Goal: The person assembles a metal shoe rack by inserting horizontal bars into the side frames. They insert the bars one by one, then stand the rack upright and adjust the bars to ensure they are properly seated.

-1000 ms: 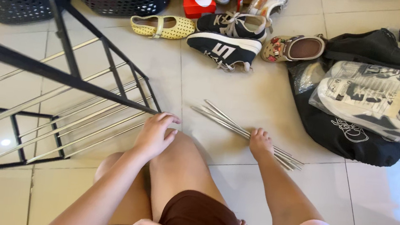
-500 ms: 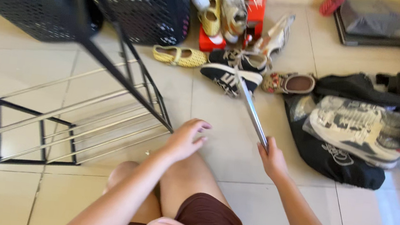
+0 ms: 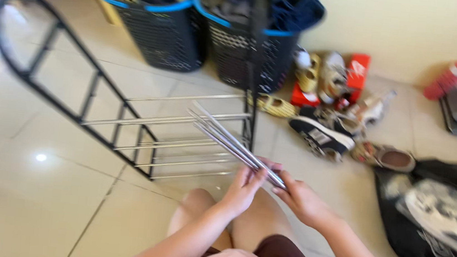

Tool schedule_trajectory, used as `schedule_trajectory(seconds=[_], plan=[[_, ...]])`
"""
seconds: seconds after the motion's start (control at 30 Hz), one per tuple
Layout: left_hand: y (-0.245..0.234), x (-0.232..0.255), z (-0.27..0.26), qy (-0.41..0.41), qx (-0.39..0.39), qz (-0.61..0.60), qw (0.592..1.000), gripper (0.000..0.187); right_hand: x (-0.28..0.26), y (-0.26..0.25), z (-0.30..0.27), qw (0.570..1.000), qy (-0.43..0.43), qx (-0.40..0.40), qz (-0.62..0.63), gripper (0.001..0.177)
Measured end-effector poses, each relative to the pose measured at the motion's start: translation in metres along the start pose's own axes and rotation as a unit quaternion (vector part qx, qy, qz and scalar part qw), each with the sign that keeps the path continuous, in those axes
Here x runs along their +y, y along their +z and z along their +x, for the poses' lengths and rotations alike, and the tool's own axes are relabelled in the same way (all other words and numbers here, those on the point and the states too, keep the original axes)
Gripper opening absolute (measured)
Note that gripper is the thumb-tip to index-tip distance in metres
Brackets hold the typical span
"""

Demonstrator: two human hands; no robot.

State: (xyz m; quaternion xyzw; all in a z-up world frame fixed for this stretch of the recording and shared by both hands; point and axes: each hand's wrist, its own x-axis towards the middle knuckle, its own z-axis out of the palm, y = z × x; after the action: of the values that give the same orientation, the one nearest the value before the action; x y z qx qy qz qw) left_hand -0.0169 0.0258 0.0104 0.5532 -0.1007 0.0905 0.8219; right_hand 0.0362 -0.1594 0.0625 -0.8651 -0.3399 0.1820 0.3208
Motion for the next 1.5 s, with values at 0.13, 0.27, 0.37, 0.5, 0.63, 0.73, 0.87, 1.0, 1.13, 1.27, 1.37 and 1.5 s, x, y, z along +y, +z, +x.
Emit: schedule_trajectory(seconds=[0.13, 0.27, 0.37, 0.5, 0.63, 0.73, 0.87, 1.0, 1.13, 1.27, 1.37, 1.5], plan=[[-0.030, 0.041, -0.001, 0.108, 0.216, 0.073, 0.968, 0.032, -0.085, 0.005, 0.049, 0.987, -0.105, -0.031, 0.121, 0.048], [-0.064, 0.099, 0.016, 0.168, 0.350, 0.059, 0.919, 0.032, -0.145, 0.021, 0.102, 0.963, -0.238, 0.001, 0.130, 0.025], [-0.085, 0.141, 0.022, 0.201, 0.395, 0.065, 0.894, 0.029, -0.172, 0.037, 0.128, 0.975, -0.163, -0.029, 0.150, 0.022], [-0.122, 0.196, 0.030, 0.198, 0.414, -0.026, 0.888, 0.020, -0.202, 0.043, 0.157, 0.961, -0.257, 0.043, 0.087, 0.027], [-0.169, 0.245, 0.019, 0.249, 0.425, 0.114, 0.863, 0.019, -0.231, 0.025, 0.174, 0.964, -0.227, 0.078, 0.116, 0.028], [-0.195, 0.273, 0.009, 0.305, 0.465, 0.211, 0.804, 0.016, -0.244, 0.000, 0.174, 0.981, -0.121, 0.084, 0.124, 0.029], [-0.236, 0.324, -0.003, 0.256, 0.548, 0.410, 0.683, 0.024, -0.251, -0.033, 0.183, 0.975, -0.150, 0.162, -0.005, 0.032], [-0.292, 0.367, -0.012, 0.213, 0.569, 0.473, 0.638, 0.033, -0.243, -0.052, 0.203, 0.945, -0.154, 0.185, -0.222, 0.027], [-0.357, 0.367, -0.025, 0.121, 0.562, 0.440, 0.690, 0.030, -0.248, -0.043, 0.218, 0.943, -0.117, 0.139, -0.277, 0.034], [-0.410, 0.329, -0.024, -0.082, 0.504, 0.263, 0.819, 0.019, -0.272, -0.018, 0.234, 0.928, -0.084, 0.097, -0.350, 0.040], [-0.437, 0.299, -0.024, -0.144, 0.471, 0.248, 0.834, 0.020, -0.285, 0.001, 0.258, 0.909, -0.097, 0.100, -0.393, 0.032], [-0.457, 0.273, -0.011, -0.161, 0.467, 0.218, 0.842, 0.022, -0.273, 0.017, 0.302, 0.862, -0.198, 0.146, -0.443, 0.028]])
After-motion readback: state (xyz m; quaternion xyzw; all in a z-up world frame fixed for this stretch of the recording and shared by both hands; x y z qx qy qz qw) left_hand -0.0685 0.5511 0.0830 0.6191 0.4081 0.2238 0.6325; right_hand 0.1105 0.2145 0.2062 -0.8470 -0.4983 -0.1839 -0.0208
